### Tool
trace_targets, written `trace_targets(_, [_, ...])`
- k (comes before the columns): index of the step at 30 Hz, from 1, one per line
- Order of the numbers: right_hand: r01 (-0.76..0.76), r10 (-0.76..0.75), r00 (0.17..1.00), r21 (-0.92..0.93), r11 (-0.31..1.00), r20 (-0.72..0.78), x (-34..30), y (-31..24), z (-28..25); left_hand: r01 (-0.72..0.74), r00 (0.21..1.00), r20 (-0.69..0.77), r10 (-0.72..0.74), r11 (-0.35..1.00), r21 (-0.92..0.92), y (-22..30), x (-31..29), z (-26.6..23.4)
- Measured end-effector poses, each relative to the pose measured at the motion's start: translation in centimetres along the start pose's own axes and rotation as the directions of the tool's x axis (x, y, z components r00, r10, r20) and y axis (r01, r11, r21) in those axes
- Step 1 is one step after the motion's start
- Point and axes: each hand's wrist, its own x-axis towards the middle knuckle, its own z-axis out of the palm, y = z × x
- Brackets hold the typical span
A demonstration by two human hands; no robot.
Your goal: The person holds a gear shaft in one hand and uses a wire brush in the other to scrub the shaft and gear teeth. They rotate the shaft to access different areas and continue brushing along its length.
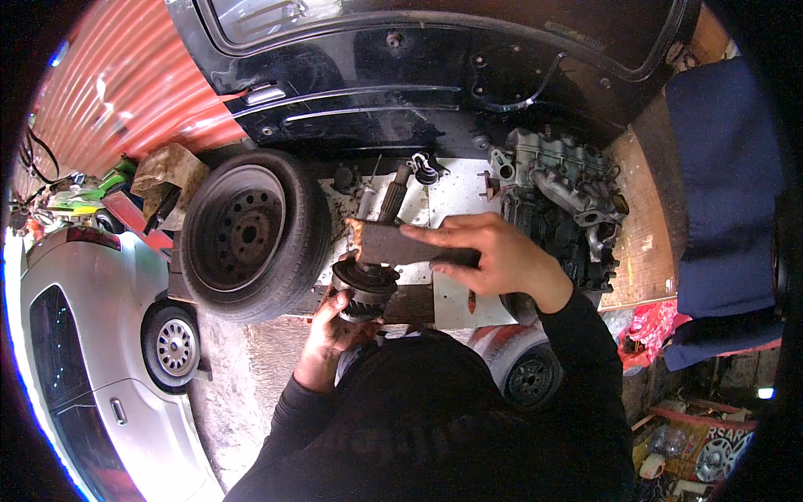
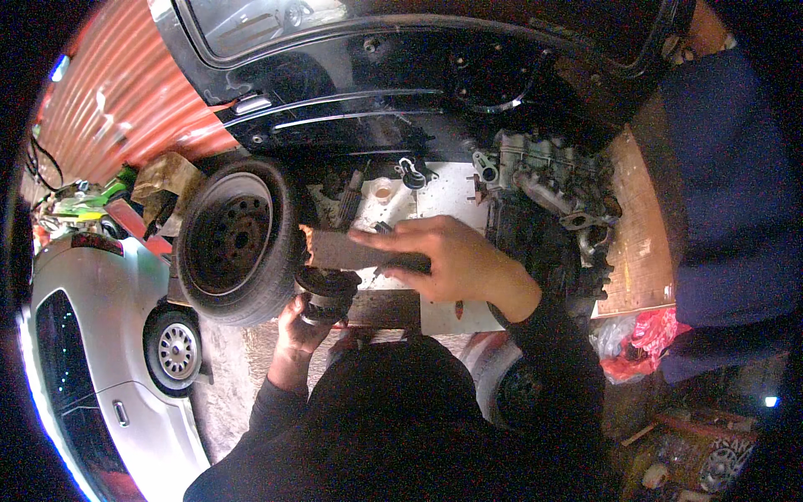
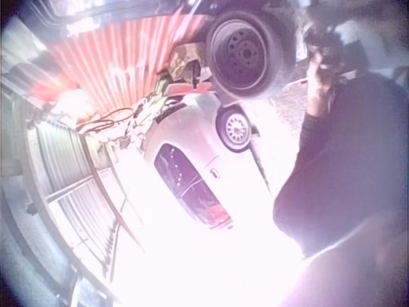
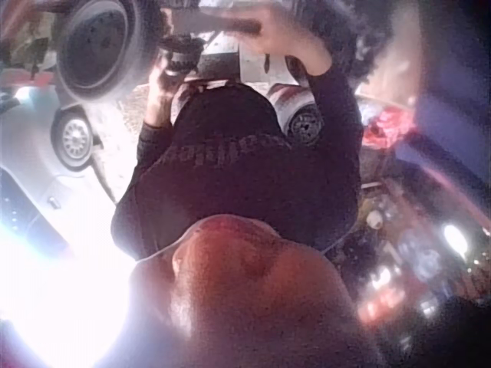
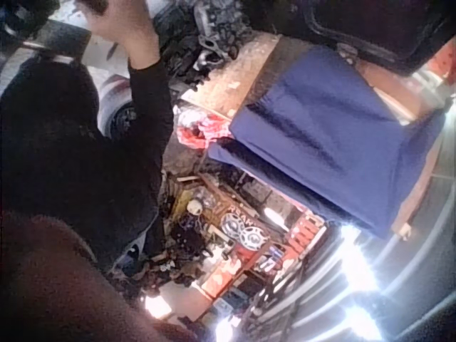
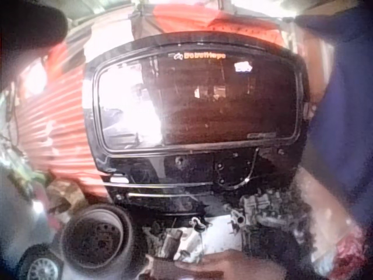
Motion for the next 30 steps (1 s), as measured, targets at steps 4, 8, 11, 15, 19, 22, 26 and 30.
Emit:
trace_targets(4, [-0.099, 0.033, 0.96, -0.226, 0.969, -0.278, 0.9, 3.0, -2.3, -0.039, 0.998, 0.056, 0.039, 0.999, -0.001, 0.7, 0.3, 1.6])
trace_targets(8, [-0.174, 0.113, 0.886, -0.096, 0.98, -0.449, 0.9, 4.8, -3.7, -0.117, 0.992, 0.068, 0.109, 0.986, 0.116, 1.1, 0.8, 3.2])
trace_targets(11, [-0.041, 0.007, 0.896, -0.067, 0.997, -0.444, 0.4, 2.8, -2.7, -0.221, 0.975, 0.088, 0.204, 0.926, 0.306, 1.5, 1.1, 4.0])
trace_targets(15, [0.067, -0.061, 0.975, 0.018, 0.998, -0.213, -0.1, -1.2, -1.3, -0.361, 0.913, 0.092, 0.398, 0.683, 0.635, 1.3, 1.1, 4.6])
trace_targets(19, [-0.098, 0.094, 0.995, -0.094, 0.991, -0.042, -0.5, -3.6, -0.1, -0.438, 0.822, 0.251, 0.511, 0.285, 0.853, 2.1, 0.7, 6.2])
trace_targets(22, [-0.095, 0.065, 0.986, -0.195, 0.976, -0.156, -0.4, -2.8, -1.2, -0.459, 0.792, 0.296, 0.534, 0.202, 0.865, 1.7, 0.8, 6.0])
trace_targets(26, [-0.277, 0.14, 0.887, -0.263, 0.924, -0.439, -0.1, -0.8, -4.0, -0.449, 0.783, 0.301, 0.545, 0.161, 0.879, 1.5, 0.3, 5.6])
trace_targets(30, [-0.074, 0.056, 0.979, -0.083, 0.994, -0.198, -0.7, -2.7, -3.0, -0.461, 0.754, 0.334, 0.566, 0.094, 0.882, 1.2, 0.6, 4.8])
